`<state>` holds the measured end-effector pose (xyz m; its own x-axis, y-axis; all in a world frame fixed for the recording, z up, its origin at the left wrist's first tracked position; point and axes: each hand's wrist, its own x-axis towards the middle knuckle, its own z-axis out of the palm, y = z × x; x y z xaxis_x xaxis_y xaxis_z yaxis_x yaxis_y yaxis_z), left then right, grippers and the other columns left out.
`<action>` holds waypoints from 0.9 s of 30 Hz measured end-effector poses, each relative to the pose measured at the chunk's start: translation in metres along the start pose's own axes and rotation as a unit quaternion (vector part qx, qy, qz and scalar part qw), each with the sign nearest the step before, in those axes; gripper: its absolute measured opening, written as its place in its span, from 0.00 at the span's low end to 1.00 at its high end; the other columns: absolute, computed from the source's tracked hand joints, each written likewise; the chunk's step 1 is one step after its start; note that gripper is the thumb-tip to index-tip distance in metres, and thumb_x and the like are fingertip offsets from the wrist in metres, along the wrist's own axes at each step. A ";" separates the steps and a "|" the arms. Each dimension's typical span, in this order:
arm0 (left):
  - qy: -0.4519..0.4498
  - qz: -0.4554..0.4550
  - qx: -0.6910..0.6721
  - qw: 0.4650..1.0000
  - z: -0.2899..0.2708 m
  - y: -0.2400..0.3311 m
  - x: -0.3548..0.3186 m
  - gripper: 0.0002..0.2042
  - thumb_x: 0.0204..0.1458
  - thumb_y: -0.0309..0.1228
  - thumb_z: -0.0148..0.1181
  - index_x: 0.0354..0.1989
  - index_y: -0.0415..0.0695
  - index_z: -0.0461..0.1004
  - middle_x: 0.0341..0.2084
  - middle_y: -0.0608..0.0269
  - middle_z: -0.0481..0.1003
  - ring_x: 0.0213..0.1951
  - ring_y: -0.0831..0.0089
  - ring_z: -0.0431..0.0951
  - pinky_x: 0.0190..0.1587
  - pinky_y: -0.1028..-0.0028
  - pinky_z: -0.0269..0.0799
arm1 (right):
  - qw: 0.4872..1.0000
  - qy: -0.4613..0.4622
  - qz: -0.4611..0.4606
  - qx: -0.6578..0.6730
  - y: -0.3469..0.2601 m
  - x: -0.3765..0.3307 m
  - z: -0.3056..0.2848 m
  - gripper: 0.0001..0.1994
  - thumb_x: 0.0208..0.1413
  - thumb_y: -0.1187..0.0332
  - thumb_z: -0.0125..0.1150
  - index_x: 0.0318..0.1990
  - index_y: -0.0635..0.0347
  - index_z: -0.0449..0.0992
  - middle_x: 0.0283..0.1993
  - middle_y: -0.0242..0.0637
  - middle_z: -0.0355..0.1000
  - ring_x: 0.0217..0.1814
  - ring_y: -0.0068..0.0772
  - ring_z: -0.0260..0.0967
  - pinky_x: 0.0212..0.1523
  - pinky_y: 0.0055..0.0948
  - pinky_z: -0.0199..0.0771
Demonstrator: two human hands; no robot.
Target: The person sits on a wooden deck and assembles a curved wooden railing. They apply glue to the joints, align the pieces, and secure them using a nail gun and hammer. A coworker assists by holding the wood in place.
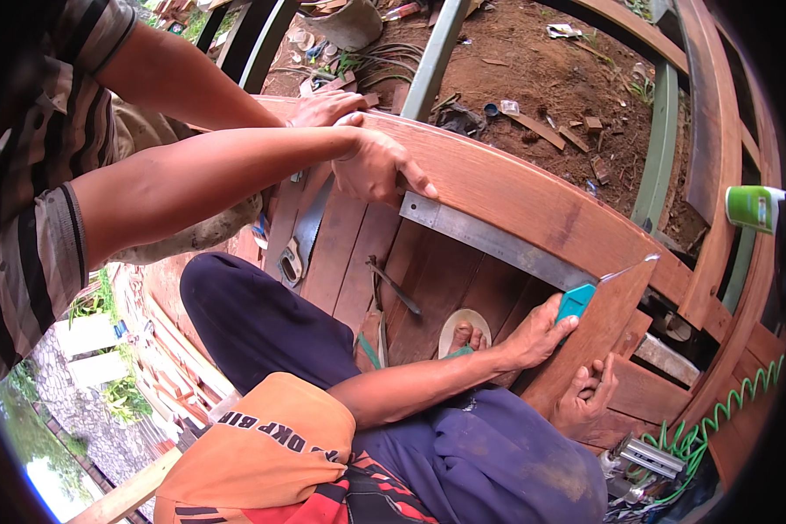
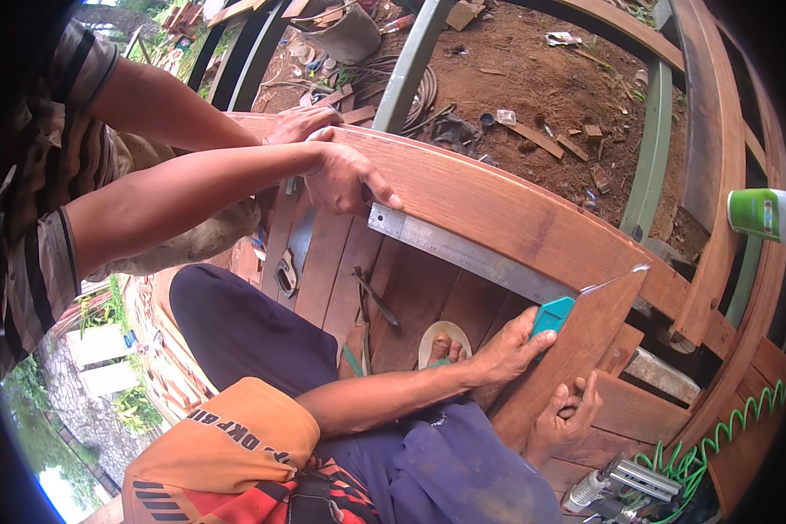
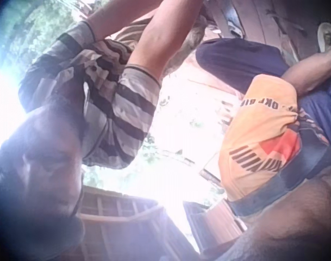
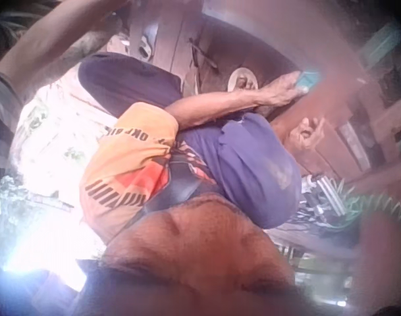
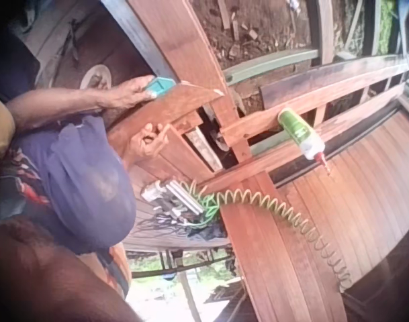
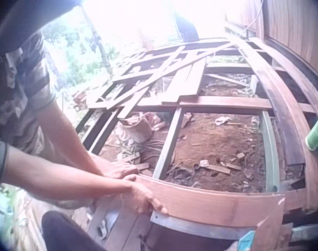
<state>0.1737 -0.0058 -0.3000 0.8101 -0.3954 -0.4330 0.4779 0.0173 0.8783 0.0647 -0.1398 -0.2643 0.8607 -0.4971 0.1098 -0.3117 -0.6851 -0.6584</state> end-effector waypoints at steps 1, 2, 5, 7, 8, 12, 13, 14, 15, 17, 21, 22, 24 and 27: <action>0.005 0.004 -0.006 1.000 0.000 -0.002 -0.001 0.18 0.68 0.39 0.54 0.56 0.36 0.67 0.39 0.47 0.75 0.43 0.60 0.76 0.49 0.60 0.72 | 1.000 -0.002 0.000 0.002 0.000 0.001 0.000 0.25 0.62 0.70 0.66 0.67 0.61 0.73 0.48 0.37 0.73 0.26 0.19 0.60 0.24 0.20 0.58; 0.014 0.016 -0.015 1.000 0.003 -0.003 -0.001 0.18 0.68 0.39 0.54 0.55 0.36 0.67 0.39 0.50 0.75 0.43 0.63 0.75 0.49 0.61 0.72 | 1.000 0.001 -0.011 0.001 0.001 0.001 0.001 0.25 0.63 0.69 0.66 0.67 0.62 0.73 0.47 0.37 0.72 0.26 0.19 0.59 0.24 0.20 0.57; 0.035 0.037 -0.025 0.998 0.007 -0.004 -0.003 0.18 0.69 0.39 0.55 0.55 0.36 0.67 0.38 0.53 0.75 0.42 0.68 0.74 0.47 0.63 0.72 | 1.000 0.003 -0.013 -0.005 0.003 0.001 0.001 0.25 0.64 0.69 0.66 0.68 0.62 0.72 0.47 0.37 0.72 0.26 0.19 0.59 0.24 0.20 0.56; 0.040 0.033 -0.010 0.999 0.008 -0.003 -0.006 0.18 0.69 0.38 0.55 0.56 0.35 0.67 0.38 0.51 0.76 0.41 0.66 0.74 0.47 0.63 0.72 | 1.000 0.006 -0.021 -0.005 0.007 0.001 0.002 0.25 0.63 0.69 0.66 0.68 0.62 0.72 0.47 0.37 0.72 0.26 0.19 0.59 0.24 0.20 0.56; 0.041 0.036 -0.010 0.998 0.009 -0.004 -0.006 0.18 0.69 0.38 0.55 0.55 0.35 0.67 0.37 0.51 0.75 0.41 0.66 0.75 0.47 0.63 0.72 | 1.000 0.008 -0.025 -0.005 0.007 0.001 0.003 0.25 0.63 0.69 0.66 0.68 0.62 0.72 0.47 0.37 0.72 0.26 0.19 0.59 0.24 0.20 0.56; 0.033 0.033 -0.010 0.999 0.005 -0.003 -0.004 0.19 0.68 0.38 0.54 0.57 0.35 0.67 0.40 0.43 0.76 0.44 0.53 0.77 0.50 0.58 0.72 | 1.000 0.013 -0.026 -0.004 0.003 0.001 0.004 0.25 0.62 0.72 0.66 0.68 0.61 0.72 0.48 0.37 0.72 0.26 0.19 0.59 0.24 0.20 0.57; 0.029 0.028 -0.009 0.999 0.002 -0.001 -0.002 0.20 0.68 0.39 0.53 0.59 0.35 0.67 0.42 0.41 0.76 0.46 0.47 0.78 0.52 0.56 0.72 | 1.000 0.011 -0.022 -0.004 -0.001 0.001 0.004 0.26 0.62 0.73 0.66 0.68 0.61 0.72 0.48 0.37 0.72 0.26 0.19 0.59 0.24 0.19 0.57; 0.023 0.014 0.000 1.000 0.001 0.001 -0.001 0.20 0.68 0.38 0.54 0.58 0.35 0.67 0.42 0.41 0.76 0.46 0.48 0.78 0.51 0.56 0.72 | 1.000 0.010 -0.017 -0.005 -0.002 0.001 0.004 0.26 0.62 0.73 0.66 0.68 0.61 0.72 0.48 0.37 0.73 0.26 0.19 0.59 0.25 0.19 0.58; 0.017 -0.001 0.009 1.000 0.000 0.002 -0.001 0.19 0.67 0.38 0.54 0.58 0.35 0.67 0.42 0.41 0.76 0.46 0.49 0.78 0.51 0.57 0.72 | 1.000 0.009 -0.011 -0.003 -0.003 0.001 0.004 0.26 0.62 0.74 0.66 0.68 0.61 0.73 0.48 0.37 0.73 0.26 0.19 0.60 0.25 0.20 0.59; 0.021 0.002 0.009 1.000 0.003 0.002 -0.001 0.19 0.67 0.38 0.55 0.58 0.35 0.68 0.42 0.42 0.76 0.46 0.51 0.78 0.51 0.57 0.72 | 1.000 0.012 0.002 -0.005 -0.002 0.000 -0.001 0.26 0.61 0.74 0.66 0.68 0.60 0.73 0.48 0.37 0.73 0.27 0.20 0.60 0.25 0.20 0.60; 0.031 0.014 0.039 0.999 0.003 0.004 -0.001 0.15 0.67 0.37 0.56 0.50 0.37 0.69 0.37 0.49 0.75 0.40 0.61 0.76 0.47 0.59 0.73 | 1.000 0.010 0.017 -0.017 -0.003 -0.003 0.000 0.27 0.60 0.75 0.68 0.67 0.58 0.74 0.49 0.36 0.74 0.32 0.20 0.66 0.29 0.22 0.68; 0.045 0.031 0.007 0.998 0.005 -0.004 0.000 0.14 0.66 0.37 0.57 0.49 0.37 0.70 0.36 0.52 0.75 0.39 0.65 0.74 0.45 0.61 0.74 | 1.000 0.020 -0.003 -0.017 -0.006 0.000 0.002 0.27 0.59 0.75 0.68 0.67 0.58 0.74 0.49 0.36 0.74 0.33 0.21 0.68 0.30 0.22 0.70; 0.054 0.028 -0.003 0.998 -0.002 -0.006 0.000 0.13 0.67 0.37 0.57 0.49 0.39 0.70 0.37 0.58 0.75 0.41 0.72 0.74 0.45 0.65 0.73 | 0.999 -0.018 0.037 0.023 -0.005 0.004 0.005 0.26 0.59 0.75 0.69 0.66 0.59 0.75 0.48 0.38 0.74 0.32 0.21 0.67 0.30 0.22 0.71; 0.013 -0.017 -0.063 0.998 0.004 -0.011 0.003 0.13 0.69 0.36 0.56 0.52 0.39 0.71 0.39 0.65 0.75 0.43 0.78 0.72 0.48 0.70 0.72 | 0.999 -0.014 0.048 0.009 -0.009 0.006 -0.006 0.26 0.62 0.69 0.68 0.67 0.61 0.73 0.48 0.39 0.74 0.32 0.21 0.67 0.29 0.22 0.70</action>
<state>0.1691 -0.0111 -0.3097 0.7998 -0.3743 -0.4693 0.5437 0.1205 0.8306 0.0706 -0.1403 -0.2536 0.8382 -0.5447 0.0252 -0.3856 -0.6248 -0.6789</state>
